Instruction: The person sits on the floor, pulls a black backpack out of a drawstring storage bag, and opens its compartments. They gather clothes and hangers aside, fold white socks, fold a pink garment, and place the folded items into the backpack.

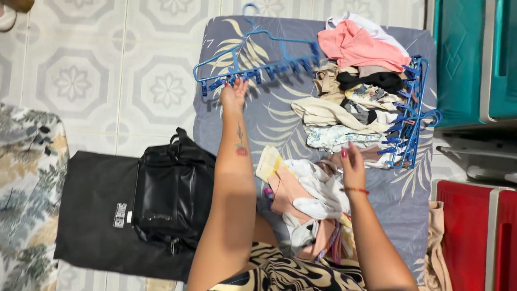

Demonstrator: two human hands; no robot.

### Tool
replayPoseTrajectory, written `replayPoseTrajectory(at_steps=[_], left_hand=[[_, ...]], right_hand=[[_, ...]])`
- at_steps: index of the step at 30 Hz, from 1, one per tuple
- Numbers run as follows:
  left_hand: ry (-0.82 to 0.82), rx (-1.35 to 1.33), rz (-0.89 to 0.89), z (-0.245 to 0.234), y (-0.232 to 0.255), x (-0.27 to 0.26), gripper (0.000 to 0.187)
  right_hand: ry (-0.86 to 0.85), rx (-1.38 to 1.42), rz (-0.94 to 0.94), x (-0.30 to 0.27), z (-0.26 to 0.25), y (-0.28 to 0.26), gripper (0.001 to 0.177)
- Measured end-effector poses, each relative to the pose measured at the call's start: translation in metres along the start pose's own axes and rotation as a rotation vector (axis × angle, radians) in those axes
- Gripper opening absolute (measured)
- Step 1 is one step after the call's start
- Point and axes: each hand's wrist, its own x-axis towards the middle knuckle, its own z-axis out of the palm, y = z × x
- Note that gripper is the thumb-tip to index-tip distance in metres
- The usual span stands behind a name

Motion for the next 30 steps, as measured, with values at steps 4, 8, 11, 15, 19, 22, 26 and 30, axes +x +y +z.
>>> replayPoseTrajectory(at_steps=[4, 8, 11, 15, 19, 22, 26, 30], left_hand=[[-0.075, 0.332, -0.205, 0.007, -0.003, 0.007, 0.075], [-0.094, 0.622, -0.169, -0.056, -0.015, -0.038, 0.076], [-0.128, 1.031, -0.182, -0.142, -0.040, -0.090, 0.053], [-0.341, 1.222, -0.011, -0.272, -0.073, -0.181, 0.023], [-0.219, 1.656, 0.432, -0.367, -0.087, -0.261, 0.019], [-0.184, 1.703, 0.406, -0.408, -0.109, -0.275, 0.031], [-0.272, 1.497, 0.099, -0.442, -0.131, -0.278, 0.057], [-0.233, 1.442, 0.106, -0.456, -0.155, -0.289, 0.063]], right_hand=[[-0.024, -0.129, 0.263, -0.038, -0.011, 0.019, 0.048], [-0.260, -0.407, 0.304, -0.075, -0.016, 0.026, 0.056], [-0.473, -0.803, 0.238, -0.099, -0.022, 0.029, 0.060], [-0.628, -1.264, 0.221, -0.154, -0.017, 0.008, 0.069], [-0.754, -1.303, 0.333, -0.195, -0.019, -0.015, 0.084], [-0.826, -1.355, 0.371, -0.220, -0.033, 0.009, 0.092], [-0.703, -1.403, 0.006, -0.261, -0.068, 0.085, 0.054], [-0.335, -0.984, -0.019, -0.232, -0.122, 0.143, 0.020]])
